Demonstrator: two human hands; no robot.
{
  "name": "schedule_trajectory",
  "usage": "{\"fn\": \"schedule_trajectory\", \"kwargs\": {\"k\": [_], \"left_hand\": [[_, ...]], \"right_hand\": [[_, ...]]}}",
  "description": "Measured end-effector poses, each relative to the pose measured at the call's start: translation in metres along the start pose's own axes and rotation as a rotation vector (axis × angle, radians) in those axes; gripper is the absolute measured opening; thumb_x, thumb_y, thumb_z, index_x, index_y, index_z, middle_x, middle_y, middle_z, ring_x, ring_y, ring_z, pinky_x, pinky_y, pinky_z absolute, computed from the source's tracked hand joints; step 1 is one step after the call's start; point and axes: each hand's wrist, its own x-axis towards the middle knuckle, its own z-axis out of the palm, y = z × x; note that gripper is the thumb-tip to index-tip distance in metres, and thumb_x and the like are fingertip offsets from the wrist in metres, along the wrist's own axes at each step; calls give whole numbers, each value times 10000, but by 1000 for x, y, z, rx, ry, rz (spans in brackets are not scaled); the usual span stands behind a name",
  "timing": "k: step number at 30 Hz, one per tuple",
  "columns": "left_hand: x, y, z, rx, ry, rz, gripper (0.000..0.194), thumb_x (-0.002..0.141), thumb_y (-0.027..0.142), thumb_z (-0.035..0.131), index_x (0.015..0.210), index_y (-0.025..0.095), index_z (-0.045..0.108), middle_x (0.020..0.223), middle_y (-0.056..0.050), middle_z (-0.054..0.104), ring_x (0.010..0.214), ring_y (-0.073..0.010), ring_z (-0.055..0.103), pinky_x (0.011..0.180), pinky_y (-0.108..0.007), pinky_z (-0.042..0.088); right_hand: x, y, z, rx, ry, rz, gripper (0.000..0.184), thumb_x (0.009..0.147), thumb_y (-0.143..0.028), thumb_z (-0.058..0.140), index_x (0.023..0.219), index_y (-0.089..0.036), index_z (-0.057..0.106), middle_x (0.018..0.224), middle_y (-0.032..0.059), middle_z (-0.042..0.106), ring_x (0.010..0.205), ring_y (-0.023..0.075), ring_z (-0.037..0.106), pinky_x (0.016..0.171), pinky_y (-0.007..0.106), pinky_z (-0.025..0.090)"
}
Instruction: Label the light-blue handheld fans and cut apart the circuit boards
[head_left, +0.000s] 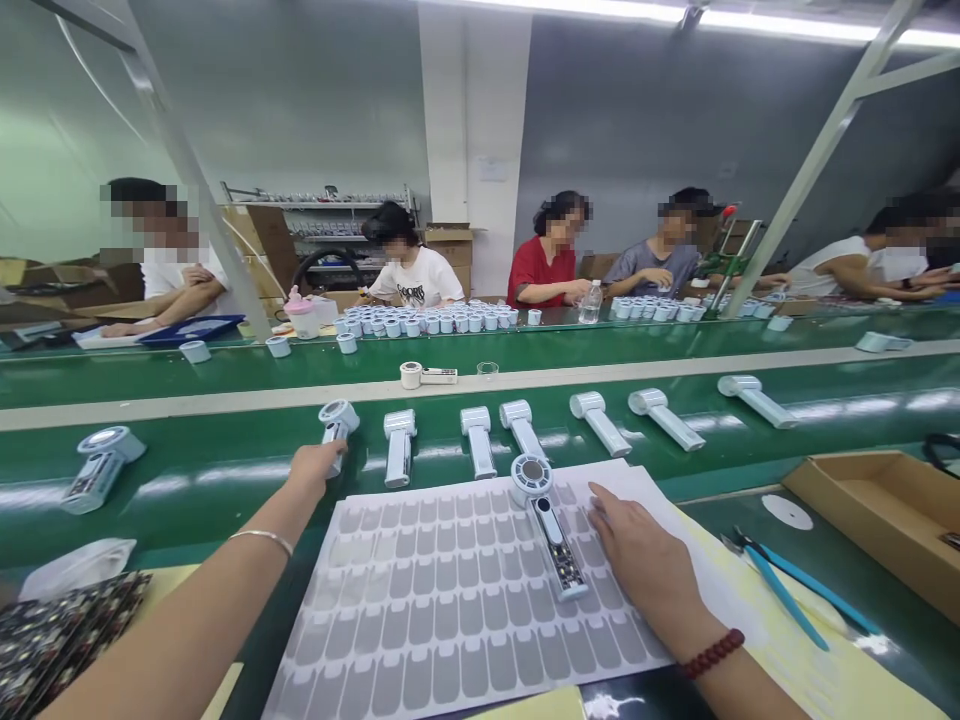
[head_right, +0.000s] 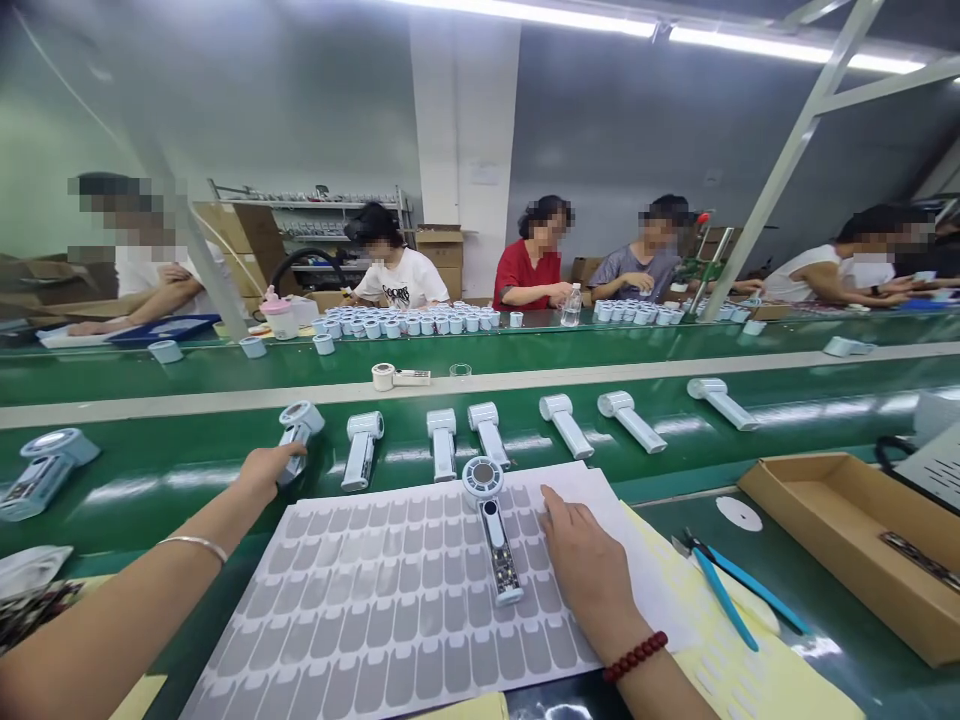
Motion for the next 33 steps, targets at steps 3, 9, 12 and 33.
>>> {"fn": "schedule_trajectory", "kwargs": {"k": [3,9,12,33], "left_hand": [[-34,5,-15,-278,-141,-24,245,920,279,651,1133,161,631,1122,-73,665,867,-177,658,721,-350,580],[-126,9,-49,-627,-388,-68,332,979,234,378,999,83,673,671,-33,581,438,-81,435,401,-214,423],[-164,0,-58,-698,-388,-177,320,958,213,441,1093,44,676,871,-152,718,593,-168,660,515,-271,574],[-274,-15,-24,-1216,-256,-760,110,982,123,459,936,84,551,764,-36,566,454,-38,553,443,-119,529]], "right_hand": [[-1,1,-1,57,24,-19,317,988,-268,369,1169,-217,623,968,74,755,898,255,715,658,358,566],[-1,-6,-6,141,74,123,447,941,-393,429,1325,-193,539,1172,141,723,1030,343,682,650,410,541],[-2,-8,-9,250,27,227,451,893,-408,463,1295,-229,563,1001,93,769,769,331,705,565,399,478],[-85,-167,-108,1492,-585,319,552,729,-211,782,1211,-243,515,773,-15,746,1285,276,609,1043,445,496]]}}
